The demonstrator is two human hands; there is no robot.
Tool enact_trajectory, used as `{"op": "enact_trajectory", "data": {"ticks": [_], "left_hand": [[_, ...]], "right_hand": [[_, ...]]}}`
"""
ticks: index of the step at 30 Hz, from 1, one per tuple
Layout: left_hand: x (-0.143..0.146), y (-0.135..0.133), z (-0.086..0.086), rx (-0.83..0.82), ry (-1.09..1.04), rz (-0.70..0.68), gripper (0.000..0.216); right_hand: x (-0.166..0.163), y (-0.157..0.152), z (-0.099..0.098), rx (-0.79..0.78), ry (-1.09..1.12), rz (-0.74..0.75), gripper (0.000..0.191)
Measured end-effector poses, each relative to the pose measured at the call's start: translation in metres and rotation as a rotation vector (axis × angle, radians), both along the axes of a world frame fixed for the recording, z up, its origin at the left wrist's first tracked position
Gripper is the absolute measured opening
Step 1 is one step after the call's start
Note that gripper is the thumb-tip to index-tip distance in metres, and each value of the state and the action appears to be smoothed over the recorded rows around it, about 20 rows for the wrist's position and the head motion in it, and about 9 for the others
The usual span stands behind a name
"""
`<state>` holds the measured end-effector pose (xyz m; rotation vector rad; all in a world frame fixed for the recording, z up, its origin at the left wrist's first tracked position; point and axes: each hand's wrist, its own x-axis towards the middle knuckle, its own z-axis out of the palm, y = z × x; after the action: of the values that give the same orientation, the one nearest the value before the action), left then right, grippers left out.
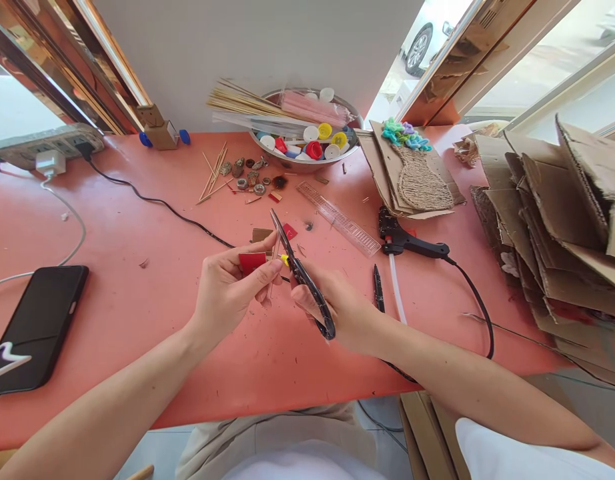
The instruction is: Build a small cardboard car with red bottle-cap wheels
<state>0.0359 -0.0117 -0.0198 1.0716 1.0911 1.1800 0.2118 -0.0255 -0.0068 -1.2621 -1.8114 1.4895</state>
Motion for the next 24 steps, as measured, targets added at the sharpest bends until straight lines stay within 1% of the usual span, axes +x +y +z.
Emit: {"op": "enact_trajectory", "data": {"ticks": [3,5,6,8,10,11,12,14,16,18,19,20,21,22,24], "left_hand": [[-0.001,0.002,0.000,-0.018,-0.047,-0.003,0.022],[-0.002,0.004,0.001,-0.026,-0.084,0.007,0.016],[-0.003,0.006,0.001,-0.027,-0.099,0.015,0.013],[-0.005,0.008,0.001,-0.024,-0.116,0.030,0.024],[-0.007,0.011,0.000,-0.011,-0.116,0.033,0.034],[-0.007,0.011,0.000,-0.005,-0.112,0.034,0.036],[-0.008,0.012,-0.001,0.002,-0.107,0.035,0.036],[-0.008,0.012,-0.001,0.014,-0.102,0.039,0.034],[-0.007,0.011,-0.001,0.023,-0.097,0.037,0.032],[-0.004,0.009,0.000,0.029,-0.093,0.015,0.029],[-0.002,0.007,0.000,0.032,-0.089,-0.001,0.028],[0.000,0.005,0.000,0.037,-0.083,-0.015,0.028],[0.002,0.003,0.000,0.040,-0.073,-0.026,0.028],[0.004,0.000,0.000,0.041,-0.061,-0.034,0.028],[0.008,-0.004,-0.001,0.035,-0.037,-0.046,0.029]], "right_hand": [[0.001,0.007,0.000,0.066,-0.112,-0.045,0.055],[0.008,0.016,0.001,0.138,-0.262,-0.107,0.045],[0.013,0.022,0.000,0.179,-0.366,-0.149,0.039],[0.026,0.034,-0.001,0.265,-0.623,-0.221,0.029],[0.038,0.042,-0.003,0.352,-0.864,-0.262,0.026],[0.043,0.045,-0.004,0.381,-0.945,-0.266,0.025],[0.046,0.046,-0.005,0.401,-1.000,-0.264,0.025],[0.046,0.045,-0.006,0.429,-1.029,-0.264,0.022],[0.040,0.039,-0.007,0.489,-0.940,-0.282,0.017],[0.030,0.030,-0.006,0.544,-0.691,-0.254,0.014],[0.024,0.025,-0.007,0.530,-0.523,-0.208,0.014],[0.018,0.019,-0.007,0.483,-0.345,-0.150,0.017],[0.013,0.014,-0.008,0.398,-0.187,-0.090,0.022],[0.008,0.009,-0.009,0.315,-0.066,-0.062,0.028],[0.000,0.003,-0.012,0.201,0.071,-0.079,0.036]]}}
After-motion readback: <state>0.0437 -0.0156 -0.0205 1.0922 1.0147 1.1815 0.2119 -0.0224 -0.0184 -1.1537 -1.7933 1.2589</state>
